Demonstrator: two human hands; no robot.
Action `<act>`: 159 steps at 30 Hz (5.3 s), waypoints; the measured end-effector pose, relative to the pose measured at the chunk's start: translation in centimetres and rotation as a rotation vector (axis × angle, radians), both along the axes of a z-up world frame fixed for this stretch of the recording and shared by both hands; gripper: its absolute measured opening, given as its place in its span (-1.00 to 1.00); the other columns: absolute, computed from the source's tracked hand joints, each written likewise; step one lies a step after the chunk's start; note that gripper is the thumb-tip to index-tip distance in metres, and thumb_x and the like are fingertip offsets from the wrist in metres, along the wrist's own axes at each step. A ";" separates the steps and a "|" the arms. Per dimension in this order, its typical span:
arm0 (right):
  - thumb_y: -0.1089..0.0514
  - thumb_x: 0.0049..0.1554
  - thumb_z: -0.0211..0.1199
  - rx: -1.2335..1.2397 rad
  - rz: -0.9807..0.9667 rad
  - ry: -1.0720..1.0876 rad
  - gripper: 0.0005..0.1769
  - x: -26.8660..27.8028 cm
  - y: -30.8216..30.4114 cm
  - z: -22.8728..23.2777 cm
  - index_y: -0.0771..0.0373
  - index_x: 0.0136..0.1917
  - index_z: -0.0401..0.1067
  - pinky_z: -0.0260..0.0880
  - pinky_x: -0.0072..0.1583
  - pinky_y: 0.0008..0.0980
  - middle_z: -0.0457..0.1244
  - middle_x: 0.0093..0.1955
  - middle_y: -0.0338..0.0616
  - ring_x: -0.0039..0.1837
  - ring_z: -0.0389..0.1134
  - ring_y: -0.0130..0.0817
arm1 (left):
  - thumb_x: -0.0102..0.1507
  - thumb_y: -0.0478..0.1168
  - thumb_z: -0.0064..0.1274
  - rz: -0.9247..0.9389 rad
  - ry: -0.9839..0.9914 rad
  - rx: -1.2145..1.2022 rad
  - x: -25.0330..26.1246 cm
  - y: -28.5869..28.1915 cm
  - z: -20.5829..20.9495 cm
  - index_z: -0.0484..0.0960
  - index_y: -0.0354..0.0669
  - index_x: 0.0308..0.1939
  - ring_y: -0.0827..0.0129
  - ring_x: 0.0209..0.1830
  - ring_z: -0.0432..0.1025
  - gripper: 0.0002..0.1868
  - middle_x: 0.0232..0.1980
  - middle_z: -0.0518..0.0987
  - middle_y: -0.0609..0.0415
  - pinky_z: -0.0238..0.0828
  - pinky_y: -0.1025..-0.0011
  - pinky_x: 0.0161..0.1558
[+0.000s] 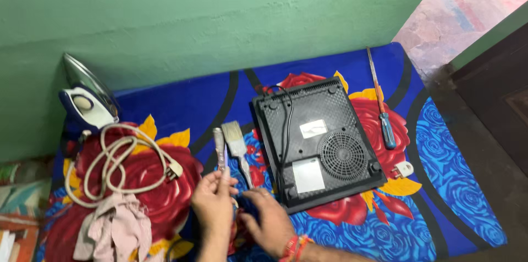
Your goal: The person uses a screwdriver to remove screws from the back of a small black electronic device, then removes a knob and a small metal piece. The person continues to unscrew and remove parts from the device.
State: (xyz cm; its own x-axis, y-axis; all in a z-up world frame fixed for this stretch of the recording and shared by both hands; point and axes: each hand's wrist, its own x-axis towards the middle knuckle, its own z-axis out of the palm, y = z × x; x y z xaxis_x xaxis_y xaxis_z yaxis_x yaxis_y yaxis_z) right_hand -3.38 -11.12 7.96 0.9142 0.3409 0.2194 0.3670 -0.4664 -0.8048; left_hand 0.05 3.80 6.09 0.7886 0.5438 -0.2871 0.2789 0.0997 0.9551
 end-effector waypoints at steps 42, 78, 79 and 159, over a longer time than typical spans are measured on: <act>0.20 0.21 0.29 0.580 -0.571 0.426 -0.73 5.8 -35.4 -5.2 0.38 0.13 0.41 0.45 -0.03 -0.49 0.37 -0.09 -0.21 -0.09 0.41 -0.53 | 0.02 -0.03 0.35 -1.364 -0.175 1.226 10.5 -27.8 1.2 0.70 -0.16 -0.35 0.00 -0.11 0.56 -0.69 -0.21 0.63 -0.05 0.50 0.07 -0.11; 0.42 0.24 0.18 0.598 -0.319 0.134 -0.73 6.6 -31.3 -0.8 0.37 0.17 0.21 0.48 0.20 -0.35 0.36 0.08 -0.01 0.13 0.45 -0.33 | 0.14 -0.36 0.21 -0.521 -0.292 0.697 -2.5 -29.7 2.1 0.63 -0.25 -0.14 0.05 -0.07 0.49 -0.78 -0.12 0.61 -0.04 0.44 0.16 -0.04; 0.42 0.23 0.19 0.599 -0.317 0.143 -0.72 6.5 -31.3 -0.8 0.37 0.17 0.21 0.49 0.18 -0.36 0.36 0.07 -0.01 0.12 0.45 -0.35 | 0.11 -0.38 0.21 -0.499 -0.313 0.723 -2.2 -29.6 2.4 0.64 -0.26 -0.10 0.06 -0.03 0.48 -0.73 -0.09 0.61 -0.04 0.43 0.17 -0.01; -0.11 0.10 0.31 -0.557 -0.192 -0.122 -0.66 7.5 -30.0 5.6 0.21 -0.17 0.42 0.40 -0.13 -0.03 0.34 -0.29 -0.02 -0.17 0.41 0.02 | -0.02 -0.43 0.24 -0.475 -0.463 0.721 2.5 -31.5 0.2 0.68 0.02 -0.41 0.28 -0.02 0.46 -0.78 -0.14 0.62 0.26 0.25 0.21 0.02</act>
